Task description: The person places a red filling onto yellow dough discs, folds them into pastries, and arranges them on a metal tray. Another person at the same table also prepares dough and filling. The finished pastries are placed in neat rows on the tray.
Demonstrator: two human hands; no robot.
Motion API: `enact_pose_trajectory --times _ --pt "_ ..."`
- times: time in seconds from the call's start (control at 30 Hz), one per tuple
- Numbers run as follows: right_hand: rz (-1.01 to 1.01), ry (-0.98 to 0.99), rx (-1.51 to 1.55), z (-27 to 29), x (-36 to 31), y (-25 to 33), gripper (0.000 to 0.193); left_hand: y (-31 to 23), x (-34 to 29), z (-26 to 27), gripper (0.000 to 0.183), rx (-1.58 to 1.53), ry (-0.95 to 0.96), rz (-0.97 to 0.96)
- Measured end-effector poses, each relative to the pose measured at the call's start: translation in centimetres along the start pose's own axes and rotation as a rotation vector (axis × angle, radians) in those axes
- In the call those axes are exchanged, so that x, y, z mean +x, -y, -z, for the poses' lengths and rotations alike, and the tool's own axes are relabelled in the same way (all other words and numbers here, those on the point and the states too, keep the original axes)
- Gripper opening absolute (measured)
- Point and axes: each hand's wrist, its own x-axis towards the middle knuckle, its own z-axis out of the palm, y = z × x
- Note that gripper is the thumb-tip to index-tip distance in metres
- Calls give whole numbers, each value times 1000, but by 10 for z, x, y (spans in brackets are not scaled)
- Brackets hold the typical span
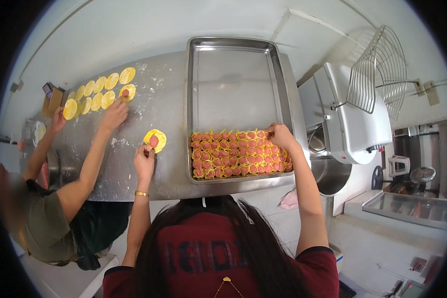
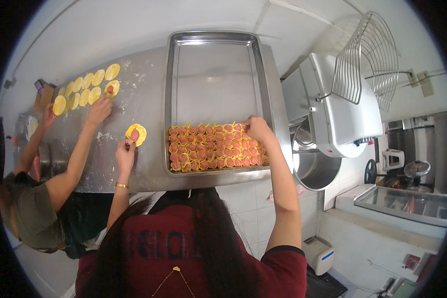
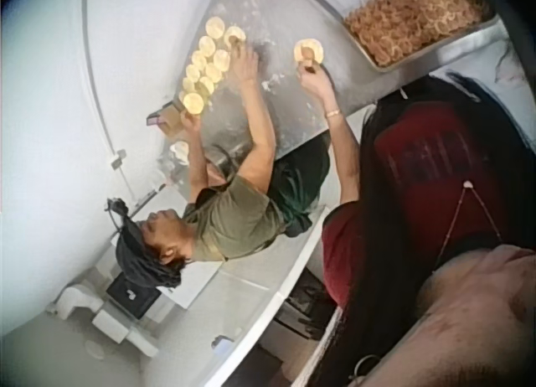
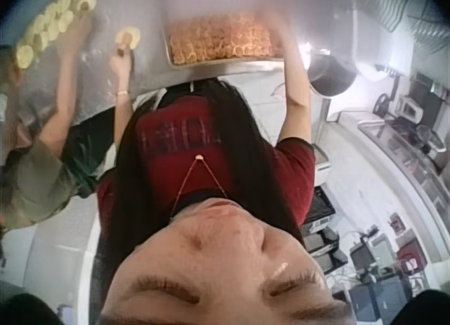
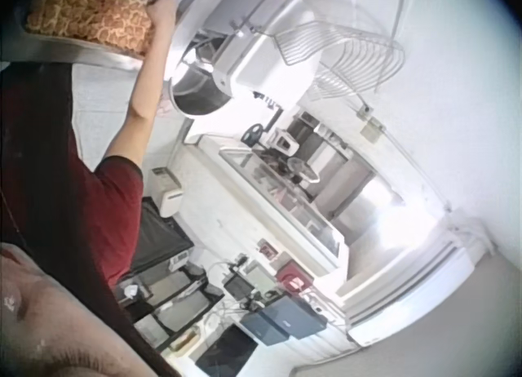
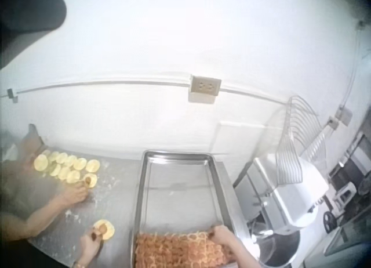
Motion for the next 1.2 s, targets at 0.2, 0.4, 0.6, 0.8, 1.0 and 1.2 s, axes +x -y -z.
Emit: enact_pose_trajectory --times 0.2,0.4,0.6,0.8,1.0,1.2 --pt "-45 -11 111 1 -1 0 36 13 -4 7 10 -83 48 78" --pt "-146 -27 57 2 0 3 38 20 -7 -1 18 -342 -97 158" --pt "-123 -45 18 -4 -1 2 32 17 -3 0 16 -128 -60 173" --pt "-12 -375 79 0 1 62 43 23 6 -3 14 -483 -24 299" --pt "308 -266 454 -79 11 203 30 25 5 8 14 -1225 256 644" --pt "-179 -21 1217 -183 26 299 27 24 -18 30 20 -1401 342 626"
